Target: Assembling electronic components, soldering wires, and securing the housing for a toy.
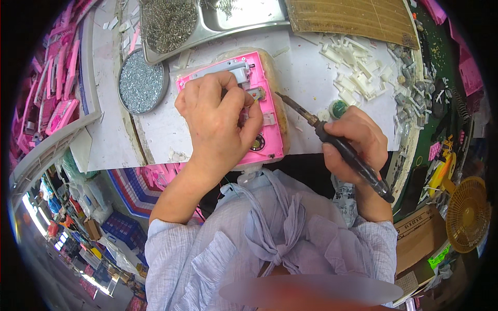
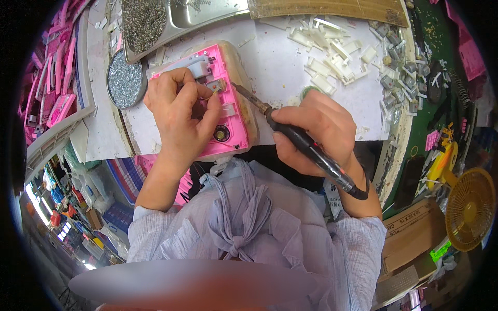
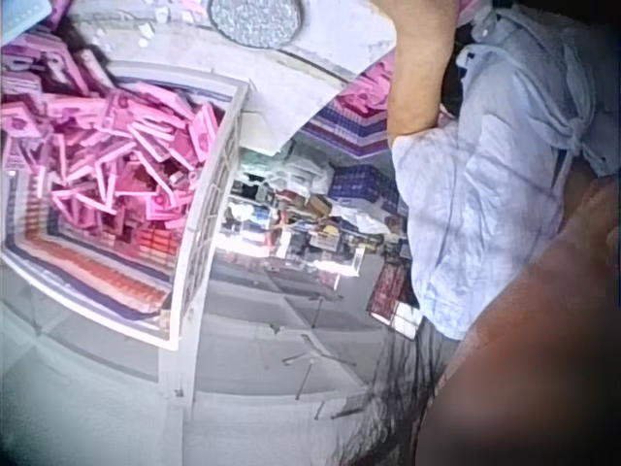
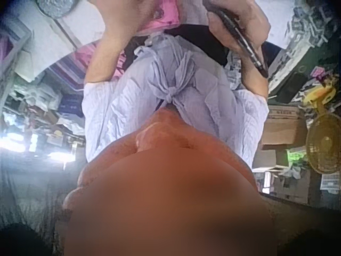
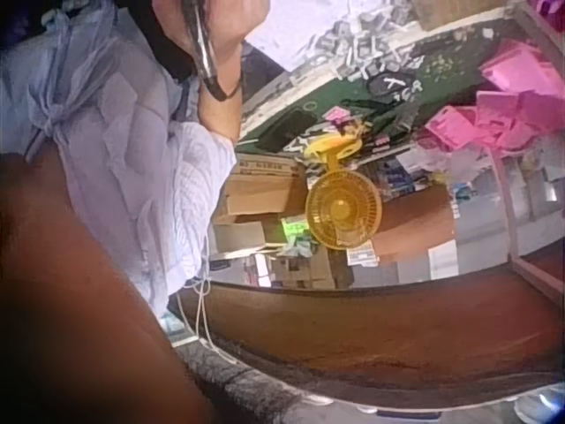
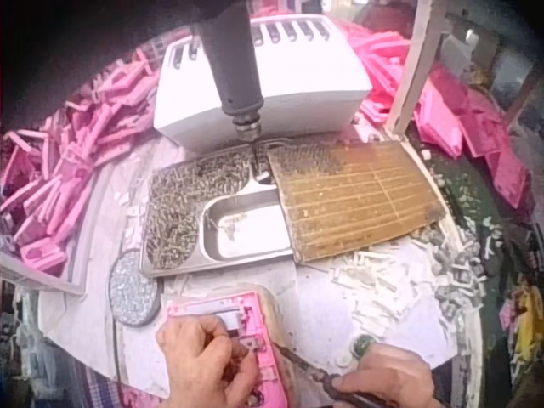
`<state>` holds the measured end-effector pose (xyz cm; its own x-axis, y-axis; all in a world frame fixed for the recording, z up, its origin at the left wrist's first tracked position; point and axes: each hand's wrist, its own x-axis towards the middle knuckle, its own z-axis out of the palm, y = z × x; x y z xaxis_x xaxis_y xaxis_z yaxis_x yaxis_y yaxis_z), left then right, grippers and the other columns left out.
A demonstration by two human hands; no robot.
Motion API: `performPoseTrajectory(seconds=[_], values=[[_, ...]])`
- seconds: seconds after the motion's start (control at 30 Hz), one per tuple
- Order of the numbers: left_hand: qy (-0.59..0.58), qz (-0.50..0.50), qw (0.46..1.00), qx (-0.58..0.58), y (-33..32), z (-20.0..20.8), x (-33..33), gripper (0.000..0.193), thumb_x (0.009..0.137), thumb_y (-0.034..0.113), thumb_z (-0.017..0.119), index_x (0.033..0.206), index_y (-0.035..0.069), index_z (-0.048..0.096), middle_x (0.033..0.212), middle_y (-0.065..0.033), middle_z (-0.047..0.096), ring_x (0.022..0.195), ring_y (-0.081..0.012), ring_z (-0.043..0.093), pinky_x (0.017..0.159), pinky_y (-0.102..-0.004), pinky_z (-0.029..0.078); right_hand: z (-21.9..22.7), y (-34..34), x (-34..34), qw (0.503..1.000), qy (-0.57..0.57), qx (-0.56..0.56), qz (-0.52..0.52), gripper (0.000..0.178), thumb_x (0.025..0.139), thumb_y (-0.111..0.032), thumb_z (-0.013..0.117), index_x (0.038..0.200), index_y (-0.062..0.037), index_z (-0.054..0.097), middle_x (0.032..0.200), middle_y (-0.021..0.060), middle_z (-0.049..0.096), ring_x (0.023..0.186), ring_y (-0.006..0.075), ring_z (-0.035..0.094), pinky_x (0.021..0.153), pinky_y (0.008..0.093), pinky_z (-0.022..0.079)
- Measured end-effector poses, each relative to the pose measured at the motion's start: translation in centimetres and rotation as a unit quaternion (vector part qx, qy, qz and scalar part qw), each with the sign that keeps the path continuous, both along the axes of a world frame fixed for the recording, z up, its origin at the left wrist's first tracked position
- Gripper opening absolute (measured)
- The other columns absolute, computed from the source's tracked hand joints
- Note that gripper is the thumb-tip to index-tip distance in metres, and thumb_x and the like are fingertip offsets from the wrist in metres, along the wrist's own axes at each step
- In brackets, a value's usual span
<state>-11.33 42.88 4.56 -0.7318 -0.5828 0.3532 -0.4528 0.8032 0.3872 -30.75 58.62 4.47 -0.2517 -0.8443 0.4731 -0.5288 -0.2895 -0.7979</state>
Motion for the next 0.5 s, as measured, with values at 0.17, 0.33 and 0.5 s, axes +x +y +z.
performPoseTrajectory(seconds=[0.17,0.33,0.5], values=[[-0.011,0.006,1.000,0.002,0.11,0.33,-0.15,0.016,0.069,0.014,0.078,0.076,0.012,0.064,0.096,-0.0032,0.058,0.094,-0.0267,0.052,0.084,-0.0419,0.032,0.06,0.23,-0.22,1.000,0.010,0.003,-0.004,0.035,0.072,-0.001,0.078,0.105,-0.0035,0.069,0.068,0.0057,0.055,0.055,0.0234,0.051,0.051,0.0337,0.040],[-0.016,0.007,1.000,0.005,0.23,0.58,-0.10,0.015,0.069,0.012,0.078,0.076,0.012,0.065,0.095,-0.0032,0.059,0.094,-0.0266,0.053,0.083,-0.0416,0.032,-0.34,0.17,-0.36,1.000,0.008,-0.010,-0.002,0.035,0.072,-0.003,0.079,0.106,-0.0047,0.069,0.067,0.0049,0.052,0.055,0.0237,0.051,0.051,0.0341,0.040],[-0.012,0.009,1.000,0.012,0.29,0.64,-0.04,0.014,0.071,0.012,0.079,0.079,0.012,0.068,0.094,-0.0024,0.059,0.094,-0.0259,0.055,0.084,-0.0410,0.033,-0.30,0.00,-0.33,1.000,0.018,-0.004,-0.004,0.035,0.070,-0.003,0.079,0.104,-0.0058,0.071,0.066,0.0048,0.051,0.055,0.0238,0.051,0.050,0.0341,0.040]])
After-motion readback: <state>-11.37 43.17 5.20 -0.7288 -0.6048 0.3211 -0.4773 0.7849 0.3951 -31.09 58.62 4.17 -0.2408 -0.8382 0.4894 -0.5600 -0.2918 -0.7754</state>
